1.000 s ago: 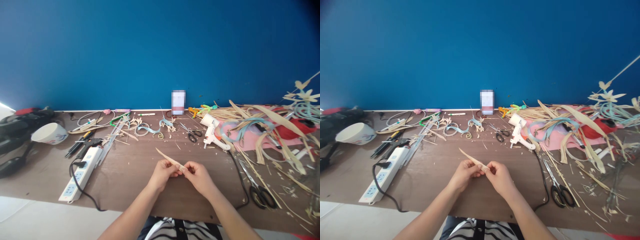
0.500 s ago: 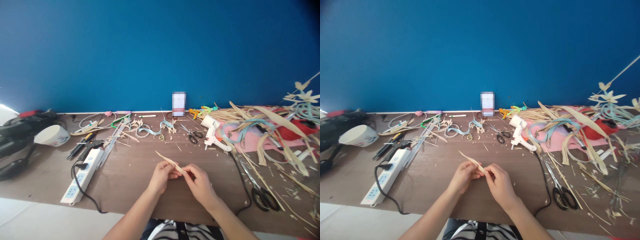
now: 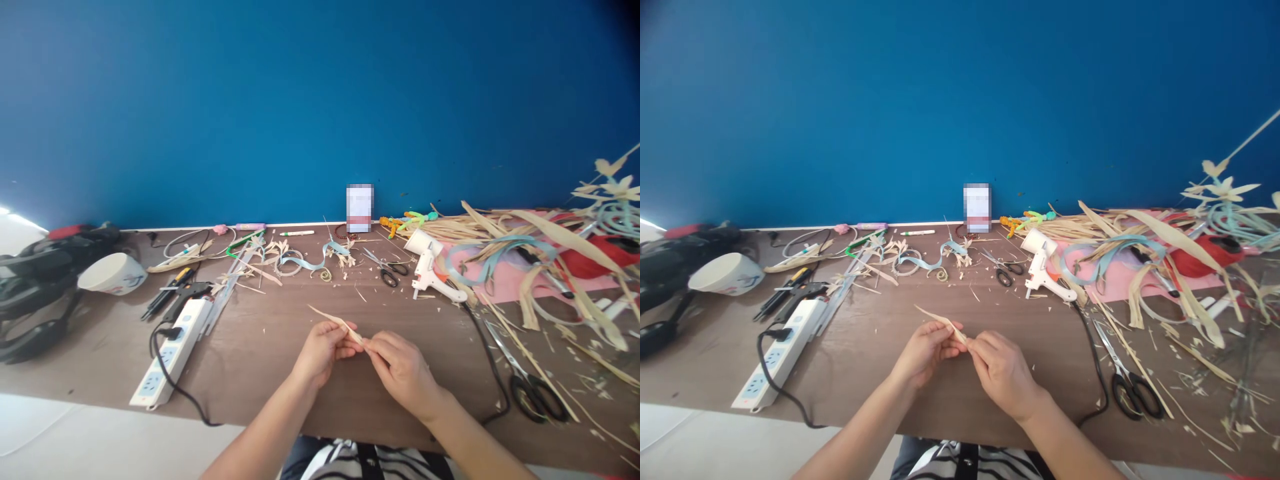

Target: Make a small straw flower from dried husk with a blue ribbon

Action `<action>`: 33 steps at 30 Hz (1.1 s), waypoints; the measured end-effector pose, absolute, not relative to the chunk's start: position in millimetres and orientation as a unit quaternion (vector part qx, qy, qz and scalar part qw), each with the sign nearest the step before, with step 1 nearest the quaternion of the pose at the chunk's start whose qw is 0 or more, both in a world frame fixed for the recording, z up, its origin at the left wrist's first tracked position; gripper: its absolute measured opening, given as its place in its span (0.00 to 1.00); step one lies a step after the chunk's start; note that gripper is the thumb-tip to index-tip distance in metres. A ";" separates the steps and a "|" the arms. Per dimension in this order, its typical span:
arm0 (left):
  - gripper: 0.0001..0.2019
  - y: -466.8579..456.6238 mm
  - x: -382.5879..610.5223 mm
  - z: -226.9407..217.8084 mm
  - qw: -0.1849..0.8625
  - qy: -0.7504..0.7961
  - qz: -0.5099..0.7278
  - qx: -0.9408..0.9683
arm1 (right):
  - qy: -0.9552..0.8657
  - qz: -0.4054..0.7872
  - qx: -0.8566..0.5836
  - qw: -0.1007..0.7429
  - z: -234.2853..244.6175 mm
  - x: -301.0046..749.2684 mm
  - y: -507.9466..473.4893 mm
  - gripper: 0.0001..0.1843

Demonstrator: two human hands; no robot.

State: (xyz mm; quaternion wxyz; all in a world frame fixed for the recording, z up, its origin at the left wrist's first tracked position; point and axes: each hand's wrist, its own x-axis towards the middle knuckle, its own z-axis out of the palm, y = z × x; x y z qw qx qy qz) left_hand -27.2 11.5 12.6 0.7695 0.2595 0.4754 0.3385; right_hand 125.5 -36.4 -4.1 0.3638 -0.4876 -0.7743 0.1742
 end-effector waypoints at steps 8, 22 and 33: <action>0.07 11.4 -30.9 11.3 0.768 0.491 0.323 0.254 | -0.805 0.162 -0.464 0.333 -0.9 123.8 -37.8 0.14; 0.09 13.7 -38.6 20.8 0.788 0.482 0.287 0.254 | -0.847 0.133 -0.456 0.239 -3.7 123.1 -35.6 0.12; 0.07 15.2 -37.6 18.7 0.769 0.494 0.300 0.271 | -0.816 0.197 -0.454 0.298 0.0 123.2 -32.5 0.15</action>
